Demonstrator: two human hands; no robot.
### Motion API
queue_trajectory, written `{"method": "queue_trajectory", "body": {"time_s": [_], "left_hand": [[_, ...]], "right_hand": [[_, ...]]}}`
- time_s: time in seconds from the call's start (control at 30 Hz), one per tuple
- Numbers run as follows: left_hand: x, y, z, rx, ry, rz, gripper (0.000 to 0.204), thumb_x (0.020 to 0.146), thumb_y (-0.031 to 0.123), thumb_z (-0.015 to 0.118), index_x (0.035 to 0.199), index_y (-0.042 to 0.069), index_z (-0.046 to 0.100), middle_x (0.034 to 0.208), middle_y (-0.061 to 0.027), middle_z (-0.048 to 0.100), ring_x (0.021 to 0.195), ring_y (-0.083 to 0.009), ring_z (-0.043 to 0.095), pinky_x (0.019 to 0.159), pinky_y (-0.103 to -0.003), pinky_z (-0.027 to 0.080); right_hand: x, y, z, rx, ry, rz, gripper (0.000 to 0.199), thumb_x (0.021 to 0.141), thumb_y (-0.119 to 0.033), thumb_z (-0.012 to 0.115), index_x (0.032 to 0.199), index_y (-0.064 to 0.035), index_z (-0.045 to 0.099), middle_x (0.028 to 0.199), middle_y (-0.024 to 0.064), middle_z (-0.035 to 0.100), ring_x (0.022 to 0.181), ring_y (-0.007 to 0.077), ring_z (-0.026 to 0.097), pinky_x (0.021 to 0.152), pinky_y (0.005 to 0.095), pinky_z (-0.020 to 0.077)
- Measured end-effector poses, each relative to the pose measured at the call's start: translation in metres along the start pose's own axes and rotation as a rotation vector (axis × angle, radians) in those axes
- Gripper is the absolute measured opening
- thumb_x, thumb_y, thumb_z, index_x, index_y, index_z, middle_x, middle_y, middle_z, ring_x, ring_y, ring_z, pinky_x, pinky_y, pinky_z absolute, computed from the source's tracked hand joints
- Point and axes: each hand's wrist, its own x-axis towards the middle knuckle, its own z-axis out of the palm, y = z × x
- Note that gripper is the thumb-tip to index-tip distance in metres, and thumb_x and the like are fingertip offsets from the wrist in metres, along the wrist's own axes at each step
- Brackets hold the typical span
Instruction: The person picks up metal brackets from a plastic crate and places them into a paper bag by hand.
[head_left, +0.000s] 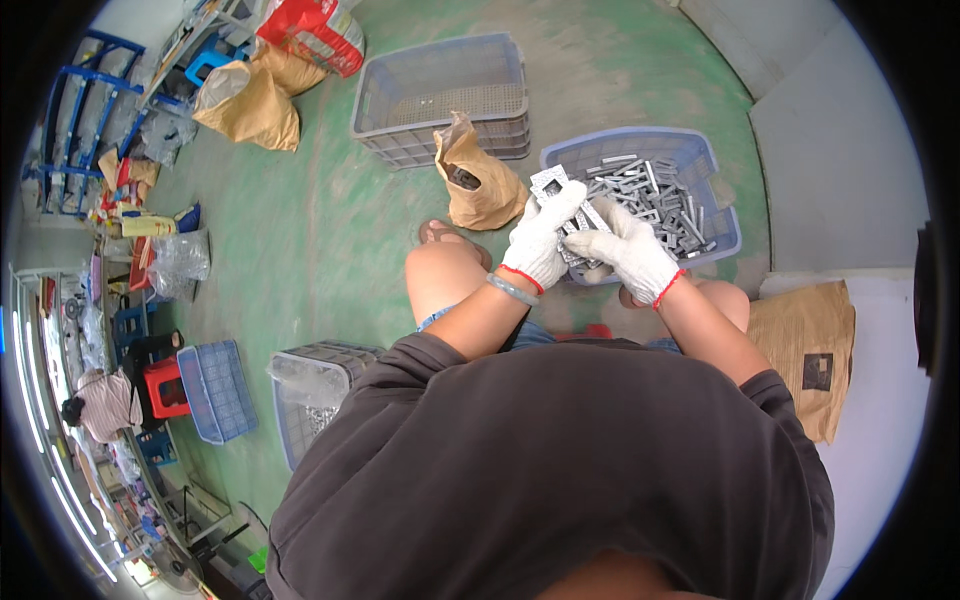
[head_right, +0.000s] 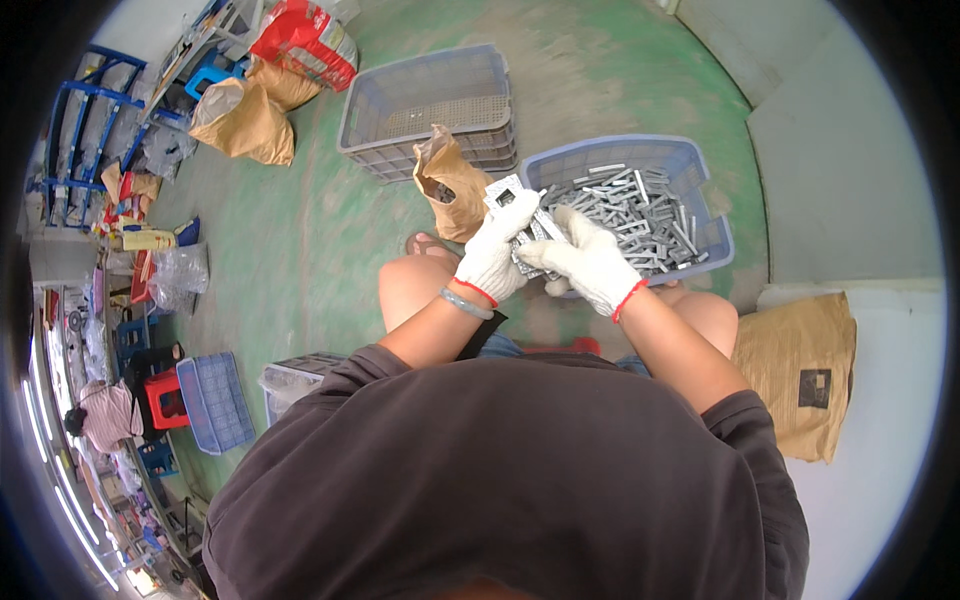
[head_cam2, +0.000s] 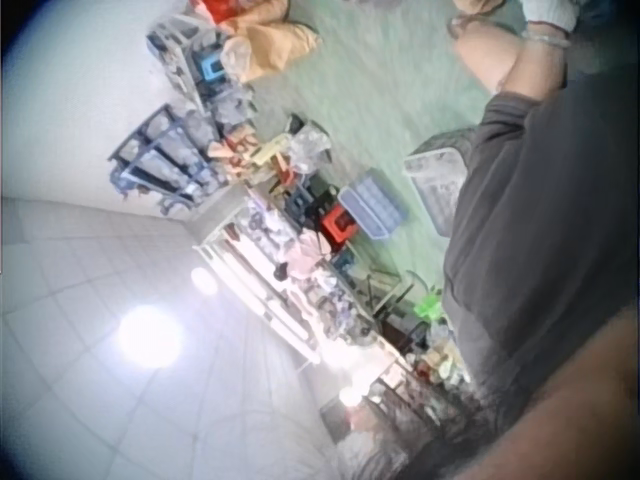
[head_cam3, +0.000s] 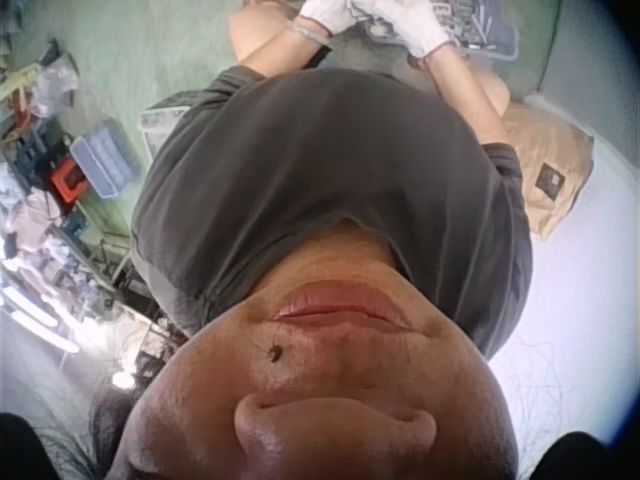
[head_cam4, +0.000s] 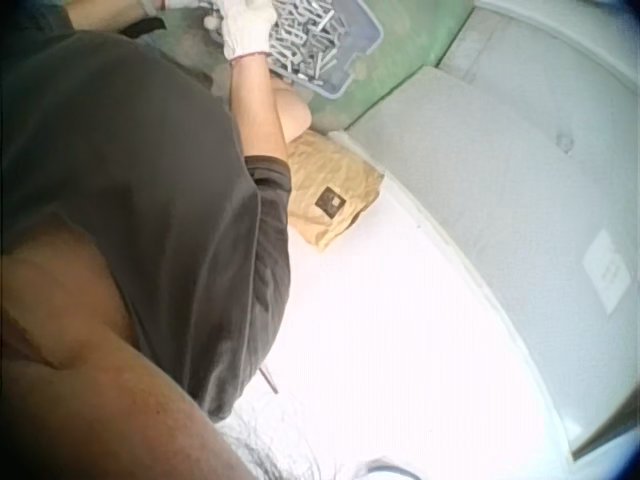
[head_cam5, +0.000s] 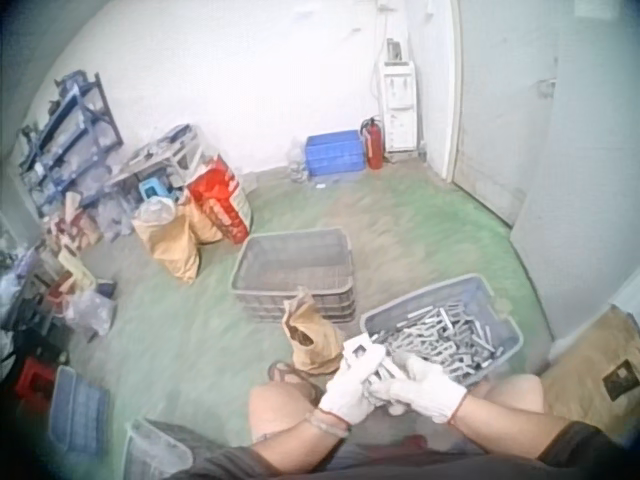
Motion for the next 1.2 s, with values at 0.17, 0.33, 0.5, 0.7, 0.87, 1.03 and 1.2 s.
{"method": "queue_trajectory", "body": {"time_s": [0.17, 0.33, 0.5, 0.7, 0.87, 1.03, 1.2], "left_hand": [[0.026, 0.029, -0.041, -0.254, 0.165, -0.111, 0.021, 0.091, 0.016, 0.070, 0.110, 0.013, 0.060, 0.096, -0.0050, 0.066, 0.085, -0.0224, 0.067, 0.075, -0.043, 0.058], [0.044, 0.095, -0.121, 0.012, 0.364, 0.048, 0.020, 0.089, 0.014, 0.072, 0.107, 0.012, 0.063, 0.095, -0.0041, 0.068, 0.085, -0.0202, 0.068, 0.078, -0.038, 0.058], [0.053, 0.152, -0.157, 0.047, 0.529, 0.127, 0.028, 0.086, 0.012, 0.073, 0.111, 0.006, 0.060, 0.095, -0.0052, 0.065, 0.083, -0.0197, 0.066, 0.073, -0.037, 0.058], [0.094, 0.166, -0.182, 0.176, 0.585, 0.074, 0.020, 0.090, 0.014, 0.070, 0.108, 0.009, 0.064, 0.091, -0.0018, 0.067, 0.080, -0.0168, 0.066, 0.071, -0.035, 0.058], [0.141, 0.150, -0.170, 0.233, 0.494, 0.003, 0.019, 0.092, 0.013, 0.065, 0.111, 0.008, 0.065, 0.096, -0.0032, 0.066, 0.080, -0.0171, 0.066, 0.070, -0.035, 0.058], [0.186, 0.129, -0.165, 0.412, 0.463, -0.172, 0.025, 0.084, 0.018, 0.075, 0.103, 0.004, 0.067, 0.088, -0.0052, 0.069, 0.076, -0.0179, 0.067, 0.067, -0.034, 0.056], [0.213, 0.119, -0.160, 0.529, 0.479, -0.491, 0.022, 0.083, 0.021, 0.075, 0.098, 0.009, 0.066, 0.081, -0.0069, 0.067, 0.070, -0.0230, 0.066, 0.061, -0.039, 0.055]], "right_hand": [[0.062, 0.006, -0.010, -0.542, -0.069, -0.200, 0.082, 0.088, -0.045, 0.071, 0.141, 0.0112, 0.044, 0.129, 0.0224, 0.063, 0.109, 0.0276, 0.066, 0.092, 0.0332, 0.0520], [0.151, -0.018, 0.012, -0.966, -0.088, -0.133, 0.061, 0.081, -0.049, 0.071, 0.121, -0.0039, 0.065, 0.114, 0.0212, 0.068, 0.105, 0.0355, 0.066, 0.092, 0.0379, 0.0514], [0.259, 0.012, 0.082, -1.167, -0.042, -0.257, 0.045, 0.079, -0.041, 0.066, 0.106, -0.0057, 0.068, 0.107, 0.0222, 0.069, 0.102, 0.0372, 0.067, 0.087, 0.0448, 0.0534], [0.312, 0.041, 0.118, -1.203, 0.010, -0.241, 0.038, 0.082, -0.036, 0.063, 0.105, -0.0061, 0.070, 0.111, 0.0213, 0.068, 0.100, 0.0382, 0.067, 0.087, 0.0489, 0.0527], [0.345, 0.077, 0.062, -0.987, 0.137, 0.028, 0.036, 0.089, -0.034, 0.054, 0.097, -0.0057, 0.075, 0.102, 0.0216, 0.071, 0.097, 0.0396, 0.069, 0.085, 0.0480, 0.0545], [0.330, 0.114, 0.043, -0.655, 0.200, 0.212, 0.047, 0.090, -0.046, 0.052, 0.093, -0.0042, 0.073, 0.102, 0.0248, 0.069, 0.100, 0.0419, 0.066, 0.087, 0.0477, 0.0522], [0.307, 0.106, 0.045, -0.701, 0.219, 0.043, 0.042, 0.088, -0.043, 0.053, 0.087, -0.0047, 0.070, 0.098, 0.0238, 0.069, 0.095, 0.0422, 0.065, 0.084, 0.0480, 0.0512]]}}
